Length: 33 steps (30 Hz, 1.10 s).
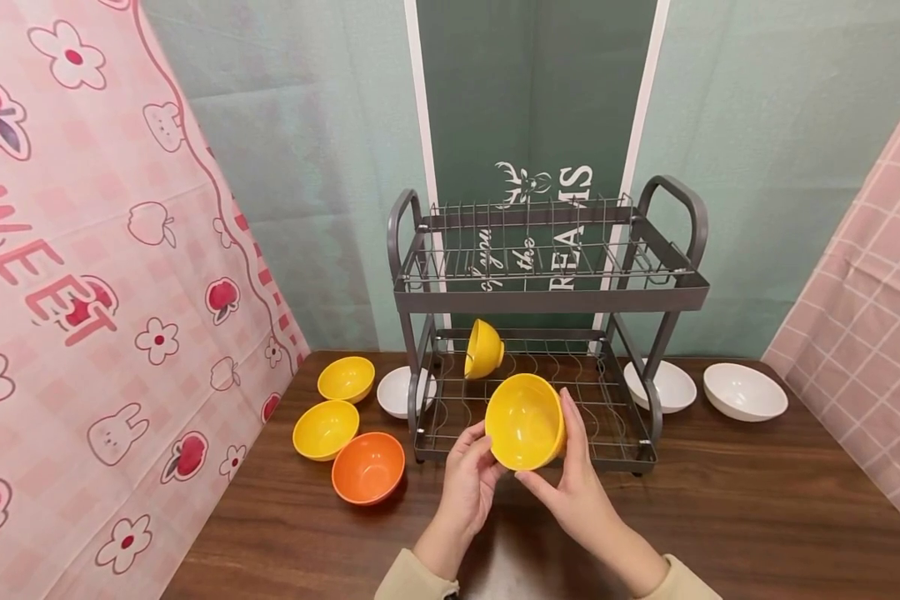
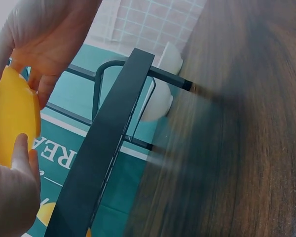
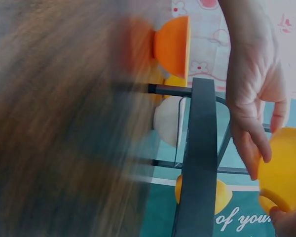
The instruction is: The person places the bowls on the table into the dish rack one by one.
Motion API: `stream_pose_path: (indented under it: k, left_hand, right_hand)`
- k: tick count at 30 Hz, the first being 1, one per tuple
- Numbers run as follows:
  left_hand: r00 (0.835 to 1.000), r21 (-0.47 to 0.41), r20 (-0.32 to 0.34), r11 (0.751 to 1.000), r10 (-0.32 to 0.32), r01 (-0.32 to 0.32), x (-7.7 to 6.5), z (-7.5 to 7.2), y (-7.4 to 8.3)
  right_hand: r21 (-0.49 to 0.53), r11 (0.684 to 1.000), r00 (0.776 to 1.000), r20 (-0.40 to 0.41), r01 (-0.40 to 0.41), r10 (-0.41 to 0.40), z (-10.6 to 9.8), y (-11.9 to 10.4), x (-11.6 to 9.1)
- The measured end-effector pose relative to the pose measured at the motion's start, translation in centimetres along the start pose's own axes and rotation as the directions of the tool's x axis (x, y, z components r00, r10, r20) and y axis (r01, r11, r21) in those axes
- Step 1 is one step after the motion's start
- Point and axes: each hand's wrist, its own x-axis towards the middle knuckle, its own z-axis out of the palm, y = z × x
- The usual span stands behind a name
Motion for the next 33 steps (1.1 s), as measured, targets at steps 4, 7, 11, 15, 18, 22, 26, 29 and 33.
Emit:
stream_pose_path:
  k: [4, 7, 11, 15, 18, 22, 26, 29, 33]
  left_hand:
    - [1.0, 0.019, 0.022, 1.0, -0.011, 0.011, 0.0, -0.2, -0.1]
    - [0.998, 0.057, 0.064, 0.998, -0.023, 0.019, 0.1, -0.3, -0.2]
    - [0.988, 0.132, 0.152, 0.991, -0.038, 0.018, 0.0, -0.2, -0.1]
    - [0.978, 0.222, 0.202, 0.975, -0.048, 0.002, 0.0, 0.0, 0.2]
    - [0.977, 0.302, 0.208, 0.953, -0.046, -0.019, 0.2, 0.0, 0.4]
    - [0.978, 0.446, 0.209, 0.89, -0.006, -0.09, 0.5, -0.5, 0.7]
    - [0.959, 0.73, 0.263, 0.627, 0.107, -0.27, 0.9, -1.3, 1.3]
    - [0.925, 0.881, 0.341, 0.287, 0.17, -0.377, 1.1, -1.7, 1.8]
    - [0.901, 0.914, 0.405, -0.046, 0.153, -0.403, 1.5, -2.3, 2.0]
  right_hand:
    - [0.022, 0.998, 0.998, -0.007, -0.057, 0.057, -0.2, -0.2, 0.6]
    - [0.029, 0.995, 0.995, -0.021, -0.098, 0.099, -0.3, -0.3, 1.0]
    - [0.021, 0.993, 0.993, -0.039, -0.112, 0.113, -0.5, -0.1, 1.3]
    - [0.01, 0.992, 0.992, -0.036, -0.123, 0.124, -0.7, 0.1, 1.8]
    - [-0.004, 0.991, 0.991, -0.026, -0.133, 0.133, -0.8, 0.3, 2.1]
    - [-0.04, 0.992, 0.993, -0.027, -0.119, 0.118, -1.0, 0.7, 2.7]
    - [-0.096, 0.991, 0.996, -0.021, -0.092, 0.09, -1.2, 1.2, 3.2]
    - [-0.146, 0.986, 0.997, -0.008, -0.075, 0.075, -1.4, 1.5, 3.7]
    - [-0.174, 0.982, 0.998, 0.007, -0.068, 0.07, -1.5, 2.1, 4.4]
